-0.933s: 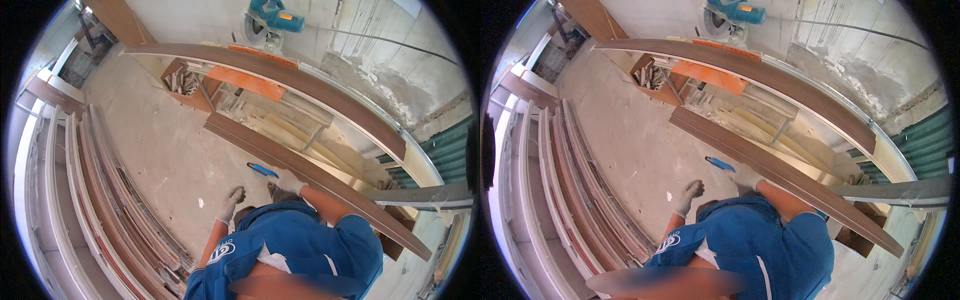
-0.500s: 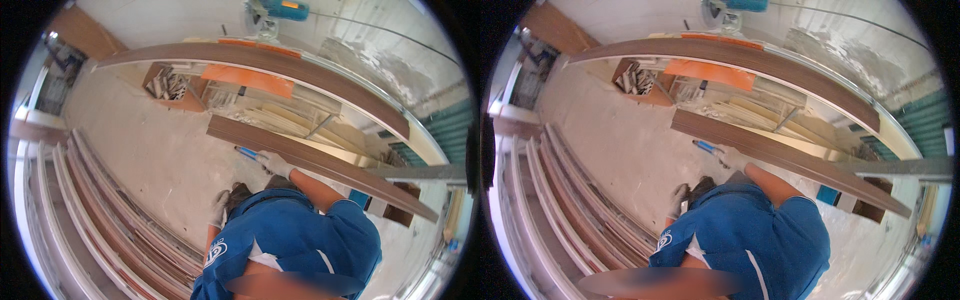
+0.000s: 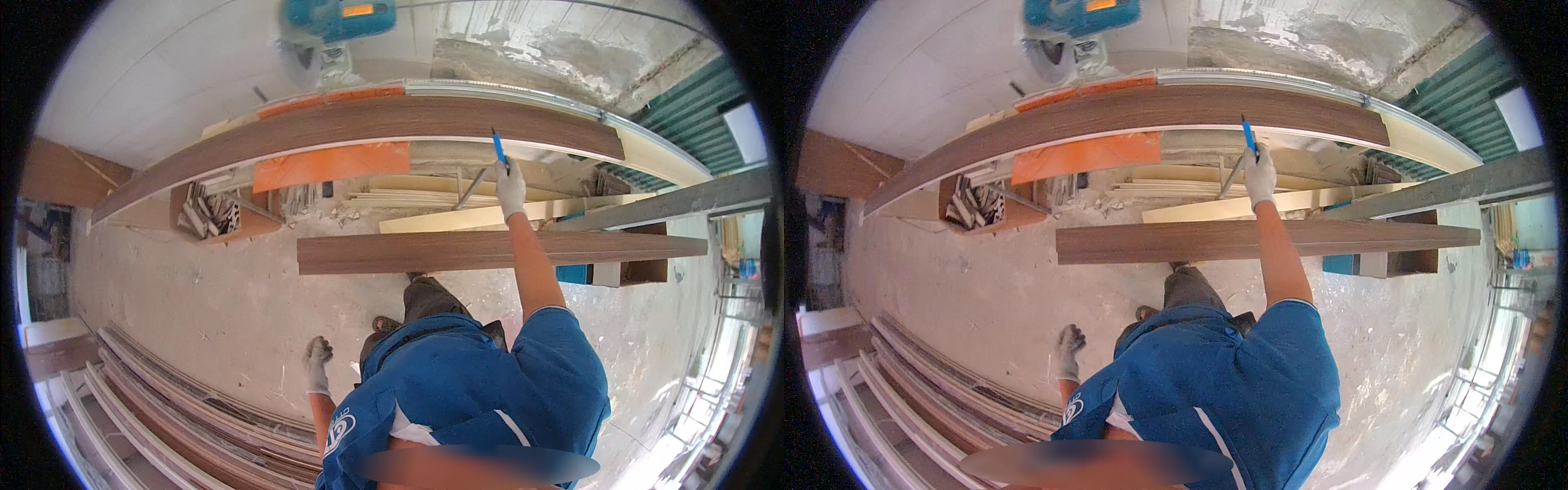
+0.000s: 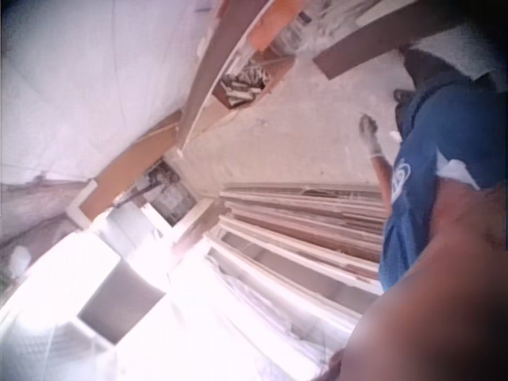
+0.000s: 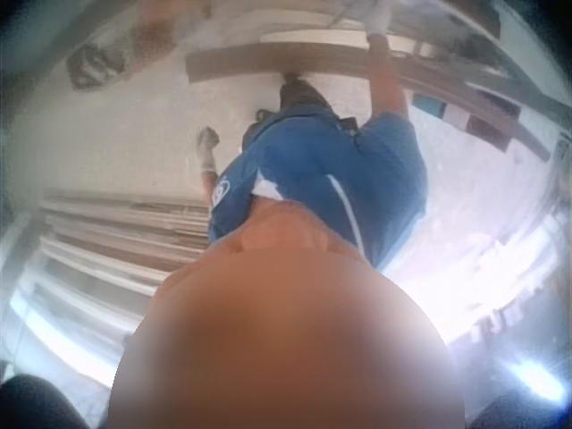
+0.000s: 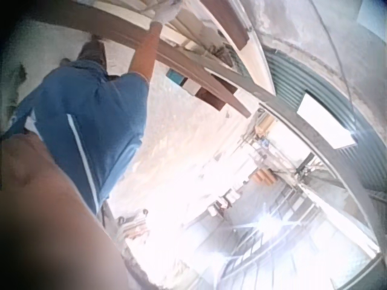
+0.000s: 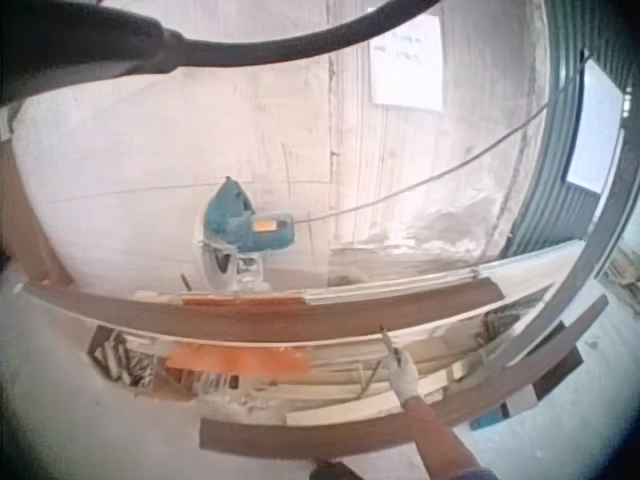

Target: The person reviews a document, then measures and selects long wooden mouldings from a rack. They carry the mouldings to a workbench, place them on a circular saw, and use a utility knife to cut plastic wrapping and mark the wood.

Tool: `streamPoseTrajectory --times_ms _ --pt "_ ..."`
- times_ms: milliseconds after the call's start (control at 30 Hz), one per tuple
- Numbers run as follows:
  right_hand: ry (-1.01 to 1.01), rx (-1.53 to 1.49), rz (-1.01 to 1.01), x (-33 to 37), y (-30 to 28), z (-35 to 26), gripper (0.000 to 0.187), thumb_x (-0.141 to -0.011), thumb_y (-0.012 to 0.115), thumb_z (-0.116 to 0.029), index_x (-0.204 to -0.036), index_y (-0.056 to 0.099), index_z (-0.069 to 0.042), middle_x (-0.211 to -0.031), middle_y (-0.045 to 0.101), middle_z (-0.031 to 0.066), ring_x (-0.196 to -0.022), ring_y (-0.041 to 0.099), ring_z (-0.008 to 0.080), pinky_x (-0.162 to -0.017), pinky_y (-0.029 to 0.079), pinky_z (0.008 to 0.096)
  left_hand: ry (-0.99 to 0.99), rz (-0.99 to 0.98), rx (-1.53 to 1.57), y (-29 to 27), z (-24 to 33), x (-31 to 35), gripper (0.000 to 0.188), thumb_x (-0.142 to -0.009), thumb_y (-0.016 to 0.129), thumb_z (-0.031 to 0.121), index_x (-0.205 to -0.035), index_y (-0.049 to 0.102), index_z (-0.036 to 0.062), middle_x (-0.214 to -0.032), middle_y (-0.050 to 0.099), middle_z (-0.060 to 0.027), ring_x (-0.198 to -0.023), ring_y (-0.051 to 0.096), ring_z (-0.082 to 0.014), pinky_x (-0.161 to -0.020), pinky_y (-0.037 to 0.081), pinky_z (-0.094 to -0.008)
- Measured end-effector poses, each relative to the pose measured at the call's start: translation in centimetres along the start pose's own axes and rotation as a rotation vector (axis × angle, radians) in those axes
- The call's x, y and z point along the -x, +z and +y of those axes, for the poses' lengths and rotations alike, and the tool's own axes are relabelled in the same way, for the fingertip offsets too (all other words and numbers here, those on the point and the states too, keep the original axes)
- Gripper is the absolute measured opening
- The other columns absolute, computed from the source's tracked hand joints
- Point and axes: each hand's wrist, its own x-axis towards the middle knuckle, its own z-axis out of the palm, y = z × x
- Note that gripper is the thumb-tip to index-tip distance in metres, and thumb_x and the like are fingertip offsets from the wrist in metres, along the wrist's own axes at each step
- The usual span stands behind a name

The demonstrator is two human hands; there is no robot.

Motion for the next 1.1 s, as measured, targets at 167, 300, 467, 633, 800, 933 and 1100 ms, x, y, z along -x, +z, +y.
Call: streamPoseTrajectory --times_ms 167,300,467,633,800,933,1100 --pt "0.048 0.096 0.125 -8.2 -1.0 2.3 0.041 -0.089 0.06 -0.036 -0.124 0.058 -0.015 -0.116 0.062 0.0154 -0.107 0.058 0.0364 -0.092 0.045 0.0459 -0.326 -0.109 -0.028 0.1 -9.1 -1.1 0.03 -0.091 0.064 0.025 -0.115 0.063 0.0074 -0.093 0.067 -0.0065 -0.081 0.064 -0.0171 -0.067 0.052 -0.0292" --pt "0.033 0.267 0.116 -12.5 -1.9 4.2 0.042 -0.087 0.062 -0.034 -0.126 0.056 -0.02 -0.12 0.061 0.0114 -0.113 0.055 0.0347 -0.094 0.043 0.0485 -0.398 -0.24 -0.543 -0.5 -13.0 0.0 0.026 -0.091 0.063 0.023 -0.112 0.065 0.0069 -0.091 0.068 -0.0072 -0.082 0.065 -0.0181 -0.068 0.052 -0.0309" --pt "0.046 0.314 0.188 -15.7 -3.5 6.2 0.039 -0.086 0.065 -0.032 -0.122 0.057 -0.019 -0.119 0.062 0.012 -0.11 0.057 0.0339 -0.092 0.044 0.0485 -0.341 -0.318 -0.817 0.7 -8.7 0.1 0.026 -0.091 0.062 0.023 -0.111 0.065 0.0064 -0.091 0.068 -0.0075 -0.082 0.065 -0.0185 -0.069 0.052 -0.0317" --pt "0.018 0.036 0.206 -16.9 -5.3 6.0 0.037 -0.087 0.065 -0.027 -0.121 0.058 -0.016 -0.116 0.063 0.0137 -0.105 0.061 0.0329 -0.088 0.048 0.0456 -0.342 -0.212 -0.641 3.5 -2.6 -1.1 0.025 -0.091 0.062 0.022 -0.109 0.065 0.0059 -0.09 0.068 -0.0078 -0.083 0.065 -0.019 -0.069 0.052 -0.0324" --pt "-0.26 0.171 0.028 -17.5 -4.0 1.9 0.037 -0.089 0.064 -0.027 -0.121 0.058 -0.01 -0.109 0.065 0.0138 -0.103 0.062 0.0327 -0.089 0.047 0.0443 -0.287 -0.144 -0.545 5.8 0.2 -1.6 0.024 -0.091 0.061 0.022 -0.108 0.066 0.0054 -0.09 0.068 -0.0081 -0.083 0.065 -0.0194 -0.07 0.052 -0.0332" --pt "-0.096 -0.323 0.057 -18.8 -0.8 -1.3 0.038 -0.088 0.064 -0.028 -0.12 0.057 -0.009 -0.103 0.065 0.013 -0.094 0.063 0.0252 -0.081 0.048 0.0405 -0.306 -0.187 -0.594 6.3 0.5 -1.8 0.024 -0.091 0.061 0.022 -0.107 0.066 0.005 -0.089 0.069 -0.0084 -0.084 0.065 -0.0197 -0.071 0.052 -0.0338" --pt "0.202 -0.564 0.165 -20.6 -0.8 1.1 0.034 -0.085 0.069 -0.032 -0.104 0.062 -0.005 -0.071 0.055 0.0035 -0.066 0.053 0.0135 -0.064 0.045 0.0301 -0.211 -0.364 -0.94 5.1 -0.6 -1.4 0.023 -0.091 0.061 0.021 -0.106 0.067 0.0045 -0.089 0.069 -0.0086 -0.084 0.065 -0.0202 -0.072 0.052 -0.0346"
